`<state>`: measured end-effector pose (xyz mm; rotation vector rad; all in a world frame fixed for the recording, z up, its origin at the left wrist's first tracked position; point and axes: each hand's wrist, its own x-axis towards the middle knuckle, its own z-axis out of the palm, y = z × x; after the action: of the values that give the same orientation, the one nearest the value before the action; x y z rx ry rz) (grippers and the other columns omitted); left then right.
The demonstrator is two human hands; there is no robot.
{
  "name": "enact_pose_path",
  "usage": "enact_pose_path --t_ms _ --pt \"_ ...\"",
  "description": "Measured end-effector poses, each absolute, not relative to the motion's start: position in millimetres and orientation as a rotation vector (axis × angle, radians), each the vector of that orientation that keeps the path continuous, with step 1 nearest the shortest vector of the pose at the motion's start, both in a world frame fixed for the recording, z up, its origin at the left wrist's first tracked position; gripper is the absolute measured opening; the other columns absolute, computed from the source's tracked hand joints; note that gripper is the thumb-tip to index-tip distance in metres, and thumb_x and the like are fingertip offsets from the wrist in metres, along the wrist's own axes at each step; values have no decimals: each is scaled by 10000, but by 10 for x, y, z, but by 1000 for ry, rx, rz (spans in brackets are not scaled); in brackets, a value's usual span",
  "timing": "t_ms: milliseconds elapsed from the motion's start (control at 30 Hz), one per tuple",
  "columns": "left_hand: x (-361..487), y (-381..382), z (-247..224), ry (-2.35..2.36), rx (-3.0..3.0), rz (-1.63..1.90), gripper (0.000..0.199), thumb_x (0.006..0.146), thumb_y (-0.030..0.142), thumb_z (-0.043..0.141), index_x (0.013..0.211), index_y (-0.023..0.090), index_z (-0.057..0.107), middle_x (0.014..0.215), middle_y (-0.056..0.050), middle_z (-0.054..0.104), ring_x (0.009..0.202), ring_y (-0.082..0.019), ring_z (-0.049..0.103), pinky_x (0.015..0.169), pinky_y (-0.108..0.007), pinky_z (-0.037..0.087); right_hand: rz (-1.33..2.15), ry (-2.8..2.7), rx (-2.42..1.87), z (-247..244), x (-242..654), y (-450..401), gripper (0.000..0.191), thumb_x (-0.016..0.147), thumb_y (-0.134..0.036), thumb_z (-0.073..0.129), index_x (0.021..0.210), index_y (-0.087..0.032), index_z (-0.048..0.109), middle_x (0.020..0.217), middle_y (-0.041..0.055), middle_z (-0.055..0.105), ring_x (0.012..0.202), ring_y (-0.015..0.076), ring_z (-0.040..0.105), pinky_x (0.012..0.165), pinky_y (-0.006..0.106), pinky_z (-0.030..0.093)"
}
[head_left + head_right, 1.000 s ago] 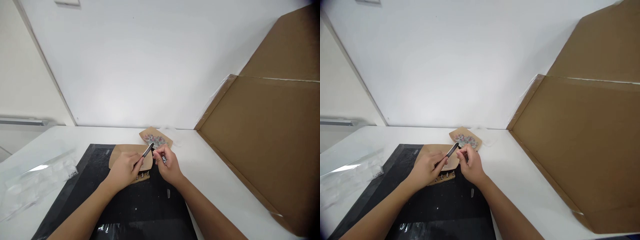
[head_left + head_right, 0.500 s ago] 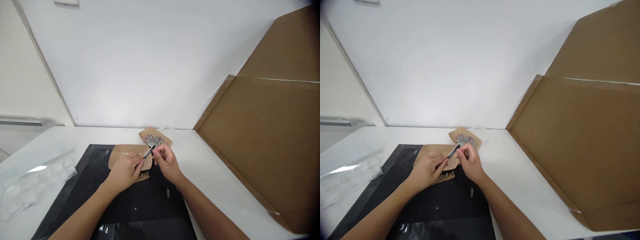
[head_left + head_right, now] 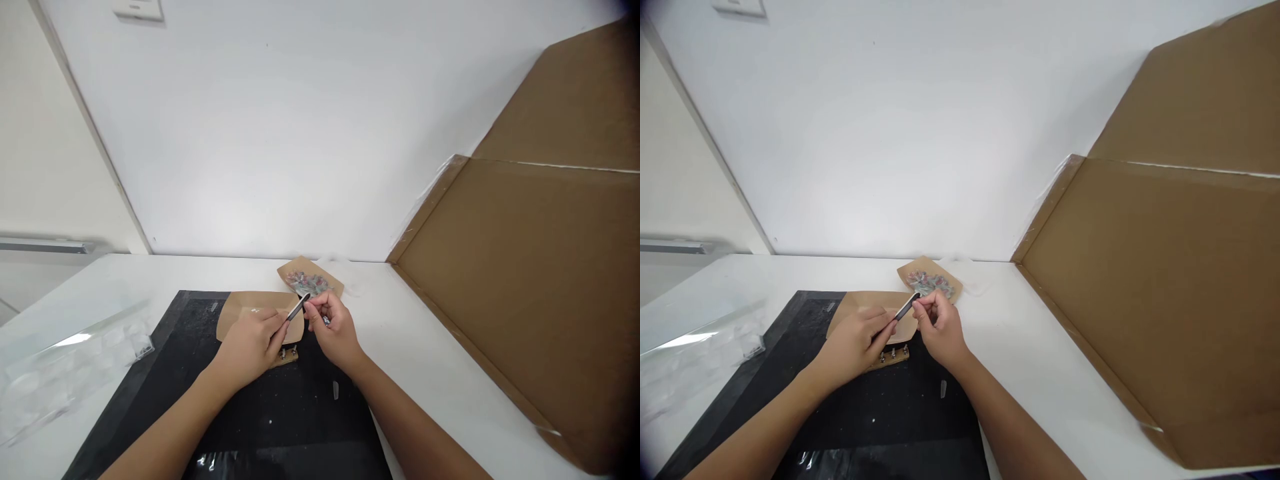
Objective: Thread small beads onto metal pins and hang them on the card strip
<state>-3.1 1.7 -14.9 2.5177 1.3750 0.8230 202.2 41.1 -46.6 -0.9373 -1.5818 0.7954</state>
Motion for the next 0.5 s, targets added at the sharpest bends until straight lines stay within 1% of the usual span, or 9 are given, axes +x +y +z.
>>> enact_pose_path --t_ms 100,233,367,500 --pt "-31 18 -160 1375 2520 815 342 1088 279 420 932 165 702 828 -52 659 762 -179 642 718 -301 439 589 -1691 -964 -456 2029 395 184 1017 -390 620 938 -228 588 807 22 669 632 164 619 600 300 510" --pt "-38 28 -178 1372 2535 832 314 1084 273 431 974 171 707 846 -53 666 781 -183 648 716 -299 437 473 -1792 -957 -440 2013 353 143 1013 -331 607 913 -230 587 788 16 656 650 169 621 626 300 505" --pt "-48 38 -179 1363 2549 840 309 1083 263 431 957 167 697 834 -50 661 766 -184 638 708 -300 429 398 -1892 -964 -425 1997 320 116 998 -304 618 906 -238 593 820 23 684 733 189 660 666 301 518" --pt "-50 34 -174 1362 2547 840 313 1093 290 421 1003 176 699 826 -42 652 767 -187 633 702 -301 421 280 -1857 -1011 -400 2006 332 125 1005 -308 601 901 -239 597 786 23 674 705 191 646 667 308 511"
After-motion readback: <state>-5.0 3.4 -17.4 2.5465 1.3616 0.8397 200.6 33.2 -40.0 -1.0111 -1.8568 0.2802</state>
